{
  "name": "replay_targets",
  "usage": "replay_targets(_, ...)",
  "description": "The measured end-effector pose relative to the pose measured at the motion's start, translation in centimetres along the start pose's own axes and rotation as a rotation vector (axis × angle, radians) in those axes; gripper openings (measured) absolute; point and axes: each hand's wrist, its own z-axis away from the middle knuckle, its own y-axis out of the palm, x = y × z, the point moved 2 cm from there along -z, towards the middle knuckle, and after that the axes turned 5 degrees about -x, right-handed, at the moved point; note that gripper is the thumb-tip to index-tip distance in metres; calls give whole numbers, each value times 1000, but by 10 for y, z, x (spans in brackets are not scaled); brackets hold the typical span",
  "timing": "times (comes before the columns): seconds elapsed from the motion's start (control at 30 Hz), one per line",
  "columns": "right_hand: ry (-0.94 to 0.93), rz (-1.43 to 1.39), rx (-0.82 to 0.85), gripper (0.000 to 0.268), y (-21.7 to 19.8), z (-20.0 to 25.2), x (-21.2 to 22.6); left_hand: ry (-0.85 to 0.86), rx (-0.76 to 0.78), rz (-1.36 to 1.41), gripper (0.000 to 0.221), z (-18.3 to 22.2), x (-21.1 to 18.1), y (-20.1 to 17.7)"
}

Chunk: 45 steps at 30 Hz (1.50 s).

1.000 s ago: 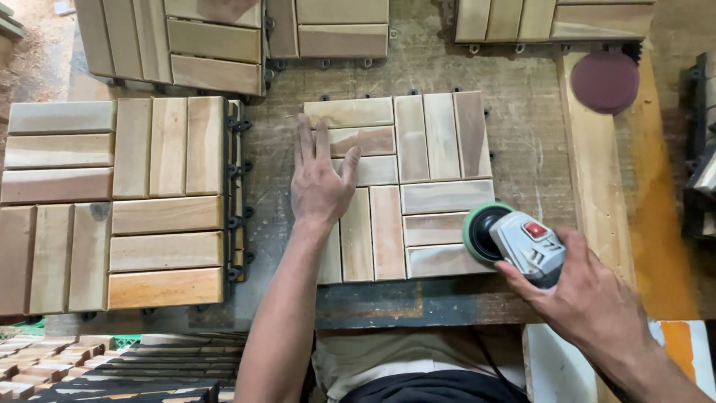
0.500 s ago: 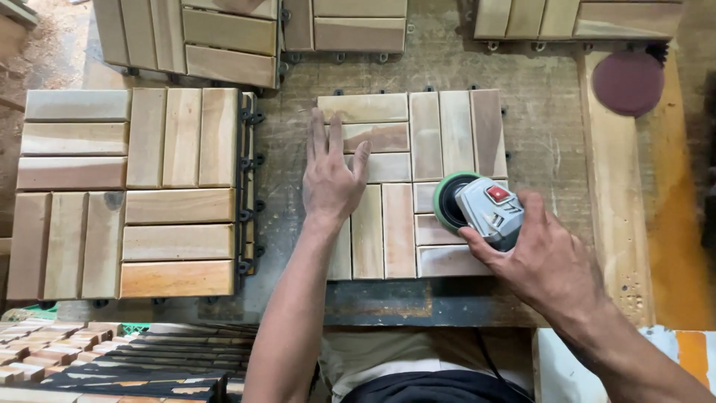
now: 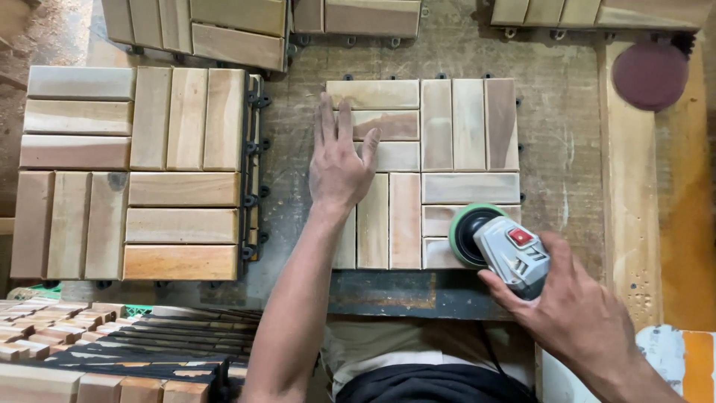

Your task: Using a power orbital sander to smooth the surface of interlocking wooden deck tiles on a workbench.

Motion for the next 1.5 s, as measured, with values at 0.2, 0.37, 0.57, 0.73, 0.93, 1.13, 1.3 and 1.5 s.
replay_targets(0.2, -278, 7, -139, 92, 9, 1, 31, -48, 46, 73, 73, 1, -8, -15)
replay_targets(0.37, -310, 23, -213, 92, -9, -8, 39, -42, 29, 98, 71, -2, -5, -16)
replay_targets(0.57, -21, -95, -82, 97, -39, -33, 5, 18, -30, 57, 72, -2, 2, -5)
replay_targets(0.73, 88, -228, -74, 97, -49, -36, -8, 42, -12, 44, 72, -1, -4, -7)
replay_targets(0.93, -35, -175, -199, 91, -31, -47, -18, 9, 8, 64, 70, -4, -7, -12)
replay_targets(1.13, 48, -186, -99, 95, -36, -30, -30, -53, 82, 59, 71, -7, -10, -18)
replay_targets(1.3, 88, -144, -70, 97, -23, -18, -37, -11, 50, 33, 71, -7, -5, -10)
replay_targets(1.5, 92, -134, -119, 93, -21, -23, -26, -6, 16, 41, 69, -6, -5, -10)
